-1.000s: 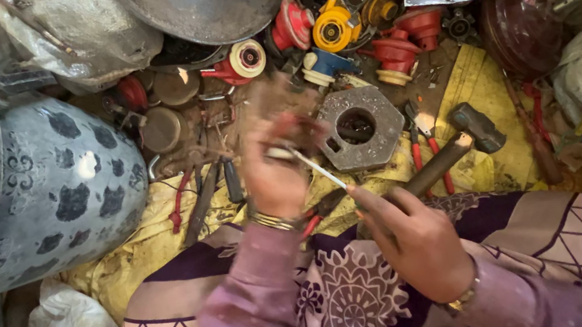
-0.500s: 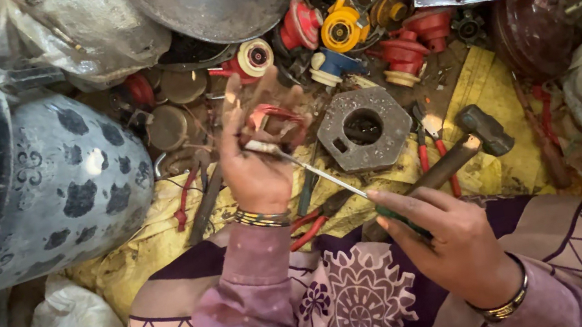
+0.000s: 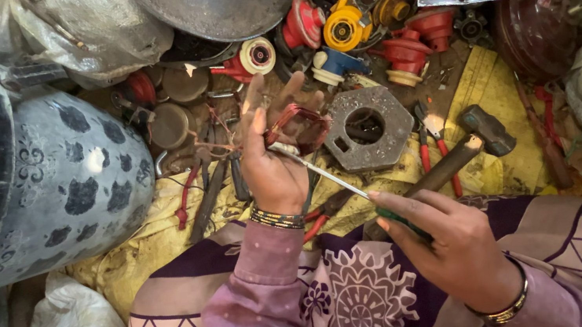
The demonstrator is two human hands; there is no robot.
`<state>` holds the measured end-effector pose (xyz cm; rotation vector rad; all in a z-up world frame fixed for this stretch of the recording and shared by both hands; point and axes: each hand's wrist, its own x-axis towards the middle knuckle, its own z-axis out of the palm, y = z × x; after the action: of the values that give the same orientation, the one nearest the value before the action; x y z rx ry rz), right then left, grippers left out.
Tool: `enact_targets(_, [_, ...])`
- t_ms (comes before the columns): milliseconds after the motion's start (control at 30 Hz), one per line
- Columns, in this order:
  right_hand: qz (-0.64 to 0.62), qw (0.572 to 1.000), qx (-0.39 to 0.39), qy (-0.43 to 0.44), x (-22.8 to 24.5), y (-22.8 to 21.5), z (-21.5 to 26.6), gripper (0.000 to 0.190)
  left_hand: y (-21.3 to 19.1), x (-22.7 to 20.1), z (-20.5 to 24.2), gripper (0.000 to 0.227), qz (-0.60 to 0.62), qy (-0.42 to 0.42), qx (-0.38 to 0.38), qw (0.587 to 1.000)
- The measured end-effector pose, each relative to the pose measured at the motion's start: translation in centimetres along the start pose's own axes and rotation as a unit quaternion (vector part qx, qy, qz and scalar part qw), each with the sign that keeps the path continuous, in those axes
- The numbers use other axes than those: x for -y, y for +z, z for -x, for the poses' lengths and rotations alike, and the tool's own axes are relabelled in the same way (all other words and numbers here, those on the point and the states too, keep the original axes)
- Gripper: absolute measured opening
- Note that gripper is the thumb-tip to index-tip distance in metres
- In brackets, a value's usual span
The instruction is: The person strips the insulation from a copper wire using a screwdriver and pliers. They then use a hammer to strike the wire against a metal block and continue stripping the wire with the tools.
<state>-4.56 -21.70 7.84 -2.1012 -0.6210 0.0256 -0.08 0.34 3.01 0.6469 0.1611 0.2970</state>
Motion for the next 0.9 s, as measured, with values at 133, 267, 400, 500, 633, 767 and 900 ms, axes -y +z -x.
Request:
enact_targets(133, [0.006,1.000,0.004,0.010,-0.05,-0.06,-0.06,0.039,0.05,-0.10,0.09,0.051,0.019,0.015,0.000,1.000])
enact_targets(267, [0.011,1.000,0.003,-0.004,-0.13,-0.11,-0.16,0.040,0.09,-0.11,-0.02,0.052,0.015,0.022,0.006,1.000])
enact_targets(400, [0.017,1.000,0.004,-0.009,-0.13,-0.15,-0.09,0.040,0.07,0.01,-0.01,0.053,-0.004,0.029,0.010,1.000])
enact_targets(500, [0.017,1.000,0.009,0.011,-0.12,-0.17,-0.07,0.038,0.04,0.14,-0.10,0.054,-0.013,0.028,0.008,0.999])
enact_targets(633, [0.018,1.000,-0.007,-0.023,-0.02,-0.19,0.00,0.036,-0.12,0.15,-0.07,0.054,-0.028,0.038,0.020,0.999])
enact_targets(767, [0.024,1.000,0.004,-0.009,-0.03,-0.38,-0.05,0.036,-0.19,0.16,-0.04,0.053,-0.037,0.045,0.036,0.998])
enact_targets(900, [0.028,1.000,0.011,0.009,0.11,-0.57,-0.11,0.037,-0.15,0.13,0.10,0.052,-0.028,0.025,0.024,0.999])
